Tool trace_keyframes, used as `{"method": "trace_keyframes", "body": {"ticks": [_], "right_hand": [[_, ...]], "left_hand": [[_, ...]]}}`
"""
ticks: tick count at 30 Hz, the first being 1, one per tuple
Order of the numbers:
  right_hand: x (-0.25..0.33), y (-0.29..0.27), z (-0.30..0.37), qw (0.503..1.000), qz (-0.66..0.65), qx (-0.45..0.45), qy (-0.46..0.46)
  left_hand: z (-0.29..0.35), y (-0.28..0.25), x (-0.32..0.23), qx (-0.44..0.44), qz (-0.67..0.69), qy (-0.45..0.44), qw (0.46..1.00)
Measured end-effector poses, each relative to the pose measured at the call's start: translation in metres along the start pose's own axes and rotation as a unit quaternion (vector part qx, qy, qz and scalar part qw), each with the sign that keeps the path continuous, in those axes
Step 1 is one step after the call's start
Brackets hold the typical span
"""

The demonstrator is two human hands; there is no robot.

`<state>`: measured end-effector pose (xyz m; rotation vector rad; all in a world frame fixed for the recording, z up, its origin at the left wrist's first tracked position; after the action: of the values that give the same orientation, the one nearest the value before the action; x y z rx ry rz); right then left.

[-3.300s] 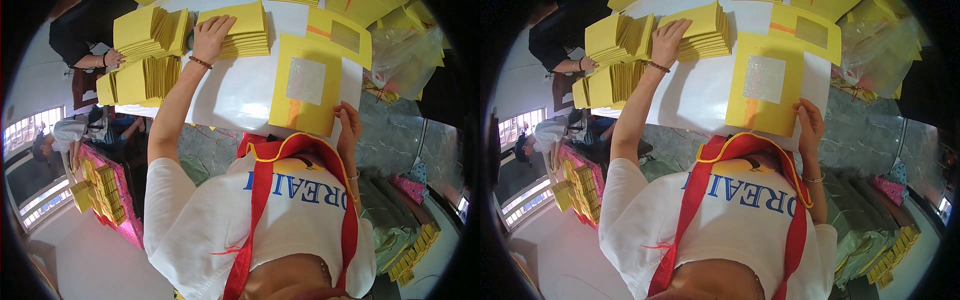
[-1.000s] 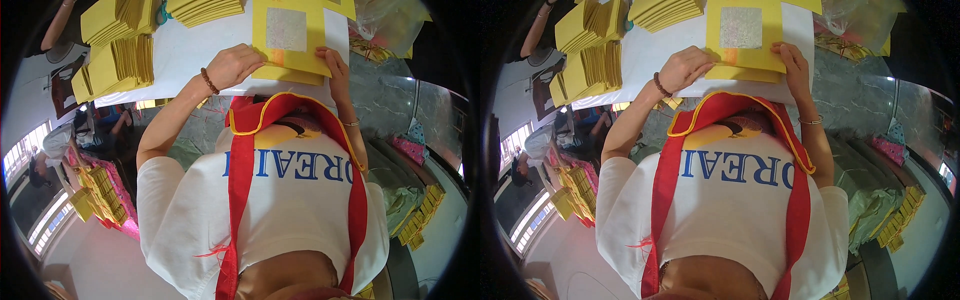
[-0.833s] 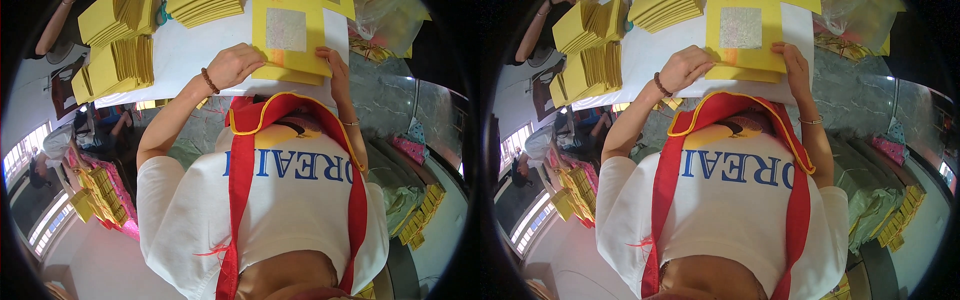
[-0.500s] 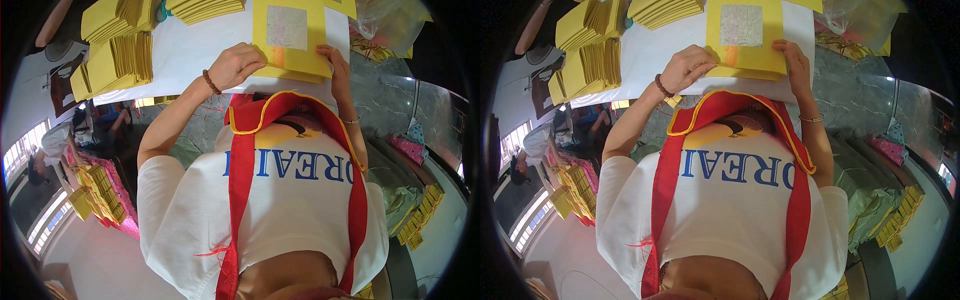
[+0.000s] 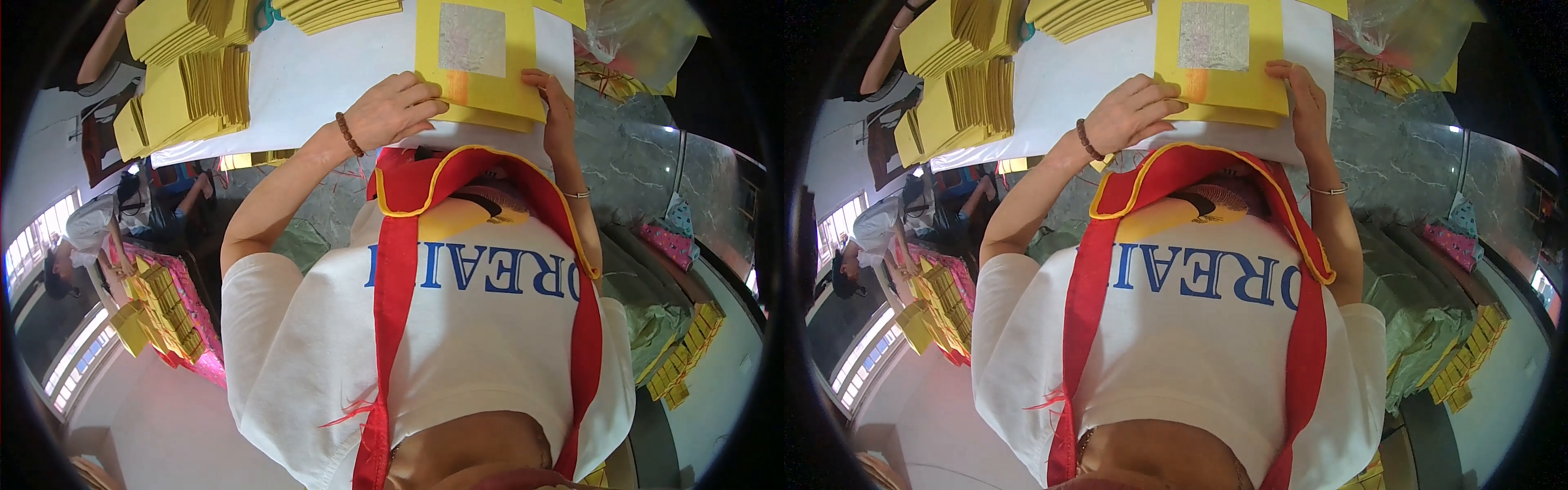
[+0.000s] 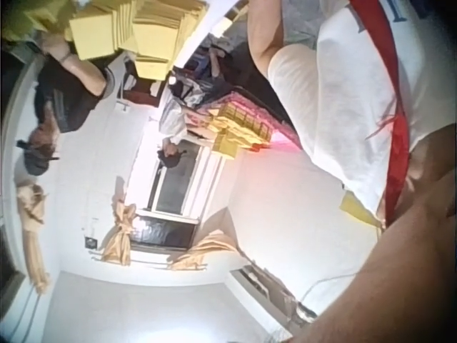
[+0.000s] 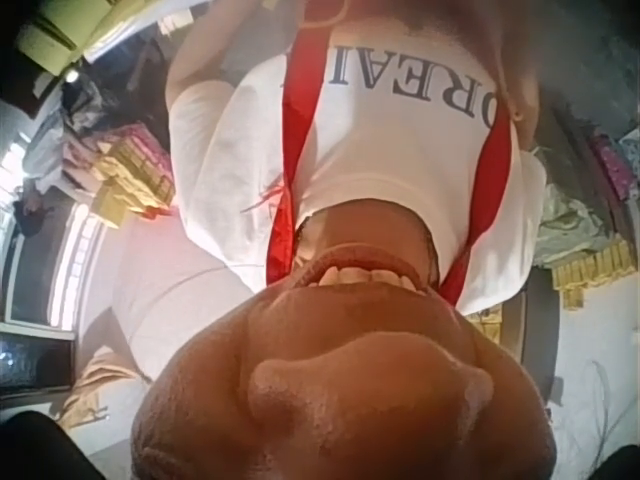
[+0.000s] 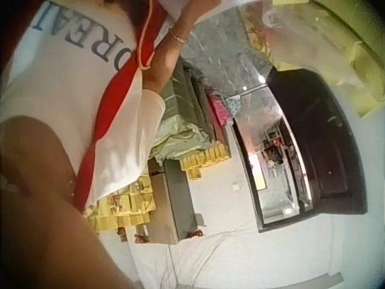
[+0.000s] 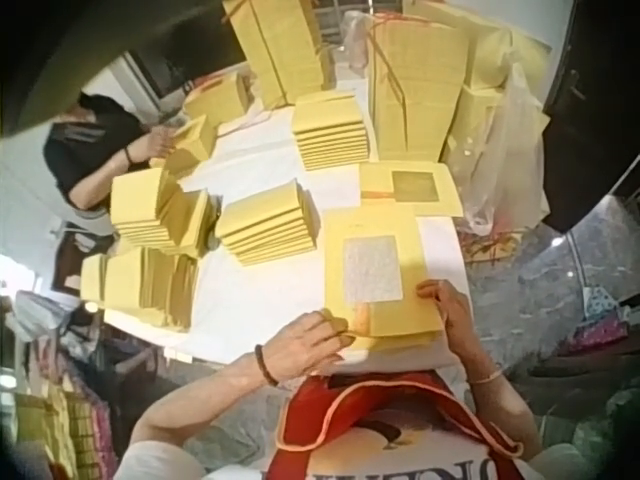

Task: Folding sheets of yellow paper into uniform rectangular shapes at a work table.

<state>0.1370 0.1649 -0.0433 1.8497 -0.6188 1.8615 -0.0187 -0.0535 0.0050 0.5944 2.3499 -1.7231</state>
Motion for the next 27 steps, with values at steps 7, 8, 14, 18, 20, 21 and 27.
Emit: {"method": "trace_keyframes", "body": {"ticks": [7, 8, 14, 18, 20, 21, 27], "right_hand": [[-0.003, 0.000, -0.001, 1.000, -0.009, -0.003, 0.007], [-0.003, 0.000, -0.001, 1.000, -0.009, -0.002, 0.006], [-0.009, -0.004, -0.001, 1.000, 0.007, 0.014, 0.005], [-0.007, -0.002, -0.001, 1.000, -0.024, -0.002, 0.010], [-0.007, -0.002, -0.001, 1.000, -0.022, -0.001, -0.003], [-0.007, -0.002, -0.002, 1.000, -0.019, 0.001, -0.003], [-0.006, -0.001, -0.002, 1.000, -0.016, 0.002, -0.007]], "left_hand": [[-0.001, -0.005, 0.009, 0.005, 0.081, -0.013, 0.997], [-0.002, -0.006, 0.009, 0.007, 0.087, -0.012, 0.996], [-0.003, -0.007, 0.010, -0.016, 0.061, -0.016, 0.998], [-0.008, -0.011, 0.009, -0.021, 0.086, -0.030, 0.996], [-0.009, -0.013, 0.010, -0.017, 0.126, -0.074, 0.989], [-0.010, -0.013, 0.010, -0.016, 0.126, -0.074, 0.989], [-0.013, -0.015, 0.014, 0.006, 0.181, -0.125, 0.976]]}}
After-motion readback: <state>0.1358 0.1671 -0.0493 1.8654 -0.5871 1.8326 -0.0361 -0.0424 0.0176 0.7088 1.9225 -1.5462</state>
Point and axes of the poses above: each hand's wrist, its own z-axis away from the middle knuckle, its own y-axis out of the palm, x = y × z, the point moved 2 cm from there along -z, towards the middle knuckle
